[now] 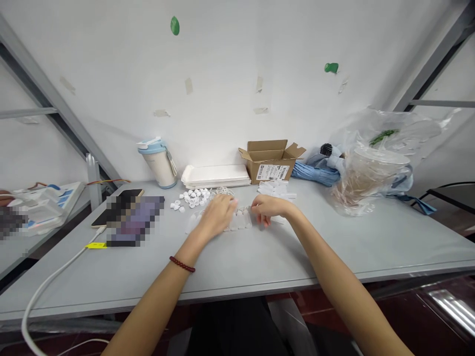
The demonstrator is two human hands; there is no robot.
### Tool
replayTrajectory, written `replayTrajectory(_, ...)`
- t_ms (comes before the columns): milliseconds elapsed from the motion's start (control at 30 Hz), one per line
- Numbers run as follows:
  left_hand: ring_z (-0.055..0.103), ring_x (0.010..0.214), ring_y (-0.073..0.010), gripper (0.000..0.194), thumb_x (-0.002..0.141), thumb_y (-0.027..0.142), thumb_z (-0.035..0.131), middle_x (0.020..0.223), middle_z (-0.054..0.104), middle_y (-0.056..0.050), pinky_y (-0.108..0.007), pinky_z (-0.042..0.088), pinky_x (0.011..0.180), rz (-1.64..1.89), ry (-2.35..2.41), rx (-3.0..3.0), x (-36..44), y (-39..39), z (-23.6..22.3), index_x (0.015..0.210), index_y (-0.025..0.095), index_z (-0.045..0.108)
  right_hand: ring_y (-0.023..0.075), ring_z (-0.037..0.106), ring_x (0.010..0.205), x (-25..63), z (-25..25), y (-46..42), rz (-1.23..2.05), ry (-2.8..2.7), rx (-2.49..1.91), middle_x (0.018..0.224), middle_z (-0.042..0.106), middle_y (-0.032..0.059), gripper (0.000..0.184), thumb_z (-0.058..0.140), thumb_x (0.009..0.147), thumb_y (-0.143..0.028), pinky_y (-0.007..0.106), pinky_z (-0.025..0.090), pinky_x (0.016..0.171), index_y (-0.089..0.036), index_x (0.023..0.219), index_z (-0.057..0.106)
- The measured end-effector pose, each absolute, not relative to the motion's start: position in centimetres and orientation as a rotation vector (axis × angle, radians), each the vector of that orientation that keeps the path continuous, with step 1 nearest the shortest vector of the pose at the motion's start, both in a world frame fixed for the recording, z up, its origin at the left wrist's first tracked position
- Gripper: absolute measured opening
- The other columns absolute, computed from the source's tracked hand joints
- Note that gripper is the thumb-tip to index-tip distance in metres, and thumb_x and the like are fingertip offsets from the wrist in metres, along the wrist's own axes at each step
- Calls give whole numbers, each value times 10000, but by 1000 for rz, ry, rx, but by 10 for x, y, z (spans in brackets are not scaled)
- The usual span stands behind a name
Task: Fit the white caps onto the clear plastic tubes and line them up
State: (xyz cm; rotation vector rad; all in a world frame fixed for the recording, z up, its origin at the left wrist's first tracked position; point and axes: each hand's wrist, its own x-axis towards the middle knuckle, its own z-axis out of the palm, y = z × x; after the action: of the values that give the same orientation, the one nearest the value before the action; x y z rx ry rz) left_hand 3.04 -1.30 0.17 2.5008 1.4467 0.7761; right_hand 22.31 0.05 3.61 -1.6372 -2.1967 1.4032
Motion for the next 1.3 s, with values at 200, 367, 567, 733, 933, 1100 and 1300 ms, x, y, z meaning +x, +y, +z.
replayTrajectory(200, 436, 1159, -341, 332, 817, 105, 339, 1160, 586, -194, -487, 382, 915, 681, 1798, 2486, 5, 19, -9, 943, 106, 647, 88, 478, 364, 234, 50, -2, 1179, -2123, -1813, 554, 622, 45, 75, 492, 754, -148, 224, 401, 414, -135, 684, 515)
replayTrajectory(367, 352, 1251, -373, 358, 732, 27, 381, 1254, 549, -167, -570, 320, 949, 503, 1888, 2551, 1, 23, -11, 904, 156, 667, 86, 470, 382, 247, 68, -14, 978, -2268, -1985, 537, 604, 18, 52, 555, 742, -194, 218, 383, 418, -146, 759, 566)
replayTrajectory(567, 403, 1194, -373, 354, 761, 38, 368, 1156, 603, -181, -574, 340, 925, 422, 1904, 2564, -1, 25, -8, 936, 132, 660, 120, 534, 454, 255, 69, -14, 873, -2288, -2171, 518, 581, 4, 111, 659, 667, -202, 237, 419, 471, -159, 739, 586)
replayTrajectory(733, 418, 1168, -383, 360, 777, 77, 368, 1175, 596, -178, -566, 360, 912, 565, 1917, 2535, -1, 22, -5, 985, 123, 658, 102, 505, 452, 257, 57, -2, 992, -2344, -2159, 505, 556, -11, 102, 680, 627, -188, 231, 413, 481, -152, 671, 595)
replayTrajectory(933, 508, 1107, -303, 386, 748, 120, 382, 1110, 652, -117, -452, 401, 948, 1032, 1852, 2293, -1, 16, 0, 996, 150, 677, 133, 536, 499, 252, 55, -2, 872, -2453, -2168, 518, 583, 14, 92, 688, 599, -199, 245, 399, 499, -140, 610, 618)
replayTrajectory(1100, 631, 832, -251, 292, 711, 211, 448, 925, 721, -69, -374, 471, 823, 1078, 1674, 1934, 4, 3, 11, 825, 173, 714, 149, 561, 617, 240, 52, -5, 592, -2378, -1759, 682, 650, 30, 193, 673, 659, -346, 238, 358, 529, -169, 737, 655)
replayTrajectory(1300, 624, 759, -210, 220, 671, 220, 523, 864, 719, -44, -334, 480, 747, 1083, 1387, 1736, 16, -14, 23, 768, 176, 716, 156, 590, 741, 213, 42, -12, 444, -2231, -1406, 796, 670, 47, 128, 621, 734, -282, 227, 370, 623, -157, 755, 607)
